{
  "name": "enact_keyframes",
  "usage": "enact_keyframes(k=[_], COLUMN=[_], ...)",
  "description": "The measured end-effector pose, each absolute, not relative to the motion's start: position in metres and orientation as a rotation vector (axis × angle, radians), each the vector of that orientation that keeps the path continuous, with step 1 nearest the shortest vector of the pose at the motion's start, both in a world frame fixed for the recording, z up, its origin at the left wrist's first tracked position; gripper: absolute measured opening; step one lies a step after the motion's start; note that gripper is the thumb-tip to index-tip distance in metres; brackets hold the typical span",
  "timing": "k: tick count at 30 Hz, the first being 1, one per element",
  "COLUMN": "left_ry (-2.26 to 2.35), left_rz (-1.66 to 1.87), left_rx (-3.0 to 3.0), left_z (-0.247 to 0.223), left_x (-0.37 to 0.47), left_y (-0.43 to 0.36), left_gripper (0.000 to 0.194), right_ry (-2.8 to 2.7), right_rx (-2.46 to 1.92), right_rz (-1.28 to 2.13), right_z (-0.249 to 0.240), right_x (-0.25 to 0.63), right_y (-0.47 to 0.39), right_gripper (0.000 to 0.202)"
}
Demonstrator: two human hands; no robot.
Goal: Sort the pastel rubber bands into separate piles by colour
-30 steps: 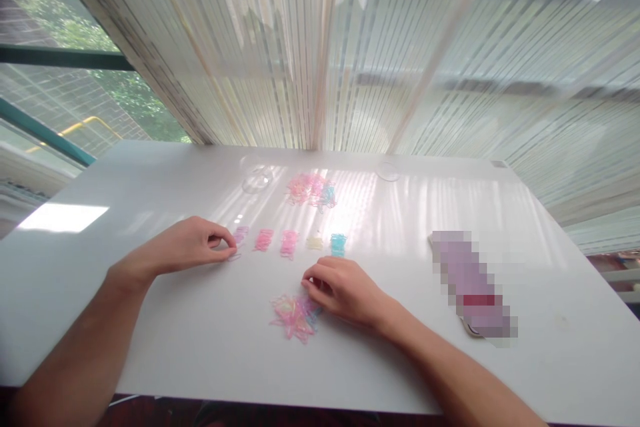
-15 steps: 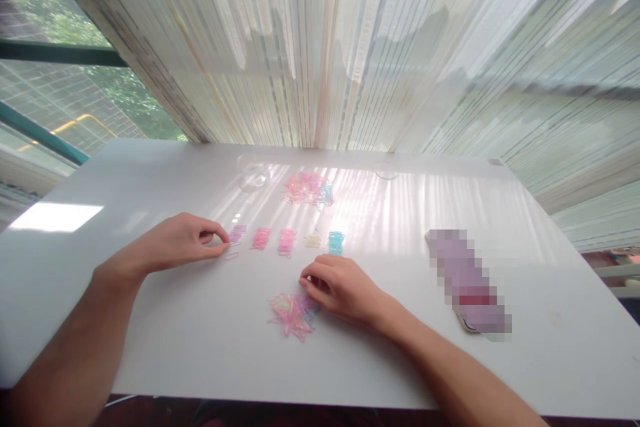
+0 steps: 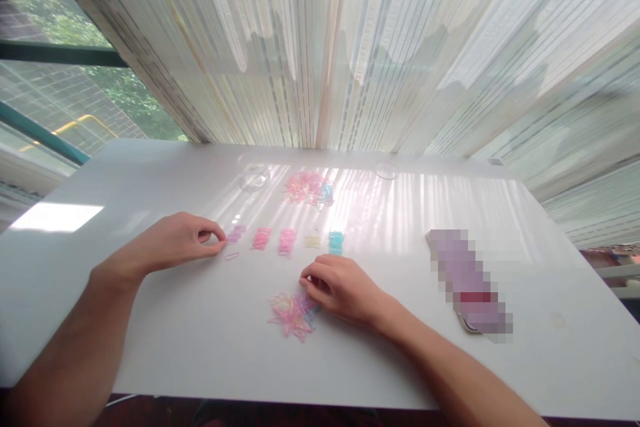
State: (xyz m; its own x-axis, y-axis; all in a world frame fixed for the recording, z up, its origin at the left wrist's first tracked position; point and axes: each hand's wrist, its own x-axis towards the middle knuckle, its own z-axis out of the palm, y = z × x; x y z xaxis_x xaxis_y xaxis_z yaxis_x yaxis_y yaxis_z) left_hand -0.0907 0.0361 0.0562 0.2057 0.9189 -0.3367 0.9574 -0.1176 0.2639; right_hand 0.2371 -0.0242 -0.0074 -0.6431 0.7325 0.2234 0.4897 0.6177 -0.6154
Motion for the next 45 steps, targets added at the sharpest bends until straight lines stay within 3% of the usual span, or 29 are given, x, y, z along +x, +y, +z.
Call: enact_keyframes(k=[17, 45], left_ry=[1.447, 1.572], left_rz=[-0.165, -0.064], left_rx=[2.018, 2.043], left_z=[0.054, 0.052], left_x=[-0.092, -0.100], left_y=[0.035, 0.038], left_gripper=[0.027, 0.026], right_ry=[-2.380, -2.389], right_rx=[-0.967, -0.974], right_rz=[0.730, 0.723], right_z=[-0.007, -0.007], right_x=[0.237, 0.237], right_y=[-0.024, -0.024], right_gripper=[0.021, 0.021])
